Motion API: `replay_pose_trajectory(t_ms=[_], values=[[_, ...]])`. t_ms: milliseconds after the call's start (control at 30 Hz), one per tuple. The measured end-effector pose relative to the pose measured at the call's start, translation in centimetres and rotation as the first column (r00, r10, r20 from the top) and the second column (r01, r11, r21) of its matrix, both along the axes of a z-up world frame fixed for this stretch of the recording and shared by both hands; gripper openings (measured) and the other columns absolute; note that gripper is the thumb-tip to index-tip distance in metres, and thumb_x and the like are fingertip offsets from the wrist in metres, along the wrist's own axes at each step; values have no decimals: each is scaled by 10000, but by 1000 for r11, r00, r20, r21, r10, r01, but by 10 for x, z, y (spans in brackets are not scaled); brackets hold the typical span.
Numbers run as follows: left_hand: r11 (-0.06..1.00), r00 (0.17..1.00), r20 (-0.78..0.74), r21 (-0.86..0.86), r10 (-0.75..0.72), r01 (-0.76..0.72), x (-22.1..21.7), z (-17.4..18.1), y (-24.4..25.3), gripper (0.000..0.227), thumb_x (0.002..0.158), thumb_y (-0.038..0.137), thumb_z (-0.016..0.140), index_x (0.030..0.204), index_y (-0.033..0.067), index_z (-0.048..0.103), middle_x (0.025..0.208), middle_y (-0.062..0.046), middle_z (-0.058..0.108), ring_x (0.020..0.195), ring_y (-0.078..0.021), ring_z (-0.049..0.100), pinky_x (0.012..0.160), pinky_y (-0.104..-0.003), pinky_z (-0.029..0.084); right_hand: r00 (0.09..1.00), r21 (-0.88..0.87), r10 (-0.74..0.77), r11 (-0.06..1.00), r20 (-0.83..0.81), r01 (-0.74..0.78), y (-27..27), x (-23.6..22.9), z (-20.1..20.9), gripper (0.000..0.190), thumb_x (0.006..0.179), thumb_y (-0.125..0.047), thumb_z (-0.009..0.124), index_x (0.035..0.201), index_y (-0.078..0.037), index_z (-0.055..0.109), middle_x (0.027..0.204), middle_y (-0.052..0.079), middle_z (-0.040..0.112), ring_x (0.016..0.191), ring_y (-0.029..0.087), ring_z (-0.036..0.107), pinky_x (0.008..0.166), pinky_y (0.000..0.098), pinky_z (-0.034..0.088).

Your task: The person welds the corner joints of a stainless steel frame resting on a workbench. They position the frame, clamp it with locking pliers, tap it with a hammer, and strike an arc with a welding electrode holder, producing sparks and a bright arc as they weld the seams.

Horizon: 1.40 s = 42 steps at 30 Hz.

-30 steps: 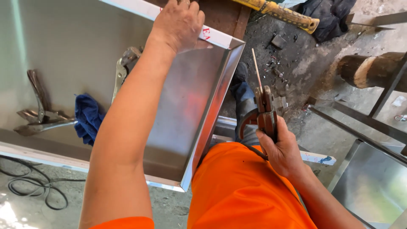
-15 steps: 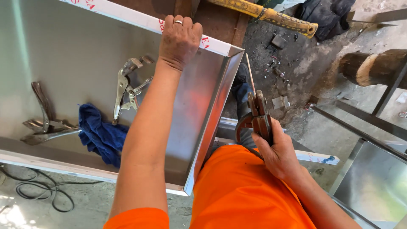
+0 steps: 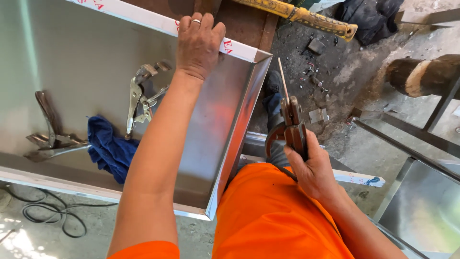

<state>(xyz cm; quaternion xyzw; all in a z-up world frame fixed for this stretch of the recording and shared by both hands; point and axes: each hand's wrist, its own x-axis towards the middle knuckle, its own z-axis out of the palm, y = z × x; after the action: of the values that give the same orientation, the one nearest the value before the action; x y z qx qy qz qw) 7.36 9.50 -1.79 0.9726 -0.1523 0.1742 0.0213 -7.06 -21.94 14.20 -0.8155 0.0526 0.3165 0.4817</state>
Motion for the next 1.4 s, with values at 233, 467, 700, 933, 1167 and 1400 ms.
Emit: replay_pose_trajectory(t_ms=[233, 467, 700, 933, 1167, 1400], values=[[943, 967, 61, -245, 246, -224, -71, 31, -70, 321, 847, 220, 799, 1143, 143, 705, 1113, -69, 596, 1117, -268, 566, 1006, -460, 420, 995, 73, -81, 994, -56, 85, -10, -5, 2, 221, 1000, -110, 589, 1203, -67, 514, 664, -7, 527, 527, 60, 489, 457, 256, 409], [713, 905, -129, -575, 405, -401, -77, 21, -108, 140, 894, 296, 798, 968, 188, 749, 937, 21, 625, 992, -226, 586, 944, -431, 406, 991, 68, -124, 990, -46, 127, -19, -14, 3, 171, 1020, -109, 586, 1162, -58, 506, 656, -1, 519, 523, 69, 480, 458, 260, 401], [642, 839, -270, -547, 473, -538, -67, 12, -123, 80, 877, 281, 778, 888, 203, 794, 856, 28, 692, 920, -210, 608, 891, -428, 405, 989, 110, -145, 983, -33, 148, -28, -19, 9, 239, 1006, -108, 574, 1228, -70, 494, 664, -2, 518, 528, 68, 489, 460, 256, 403], [435, 766, -420, -644, 487, -630, -57, 1, -123, 110, 851, 214, 750, 778, 138, 778, 778, -22, 747, 736, -243, 677, 849, -378, 552, 980, 130, -192, 972, -49, 197, -38, -22, 7, 214, 1010, -111, 587, 1205, -64, 510, 675, -6, 528, 538, 73, 494, 467, 258, 408], [437, 799, -340, -697, 496, -568, -57, 5, -108, 77, 782, 167, 767, 738, 108, 746, 734, -33, 738, 725, -249, 674, 709, -387, 539, 979, 175, -196, 964, -50, 202, -46, -25, 4, 233, 1010, -119, 586, 1219, -69, 497, 696, -12, 525, 545, 67, 495, 470, 250, 410], [795, 924, -85, -484, 372, -365, -67, 36, -99, 63, 885, 196, 782, 888, 145, 745, 824, -6, 681, 851, -233, 609, 834, -404, 432, 970, 175, -236, 954, -61, 243, -58, -26, -1, 193, 1020, -121, 578, 1191, -72, 505, 680, -7, 517, 540, 70, 479, 471, 251, 405]])
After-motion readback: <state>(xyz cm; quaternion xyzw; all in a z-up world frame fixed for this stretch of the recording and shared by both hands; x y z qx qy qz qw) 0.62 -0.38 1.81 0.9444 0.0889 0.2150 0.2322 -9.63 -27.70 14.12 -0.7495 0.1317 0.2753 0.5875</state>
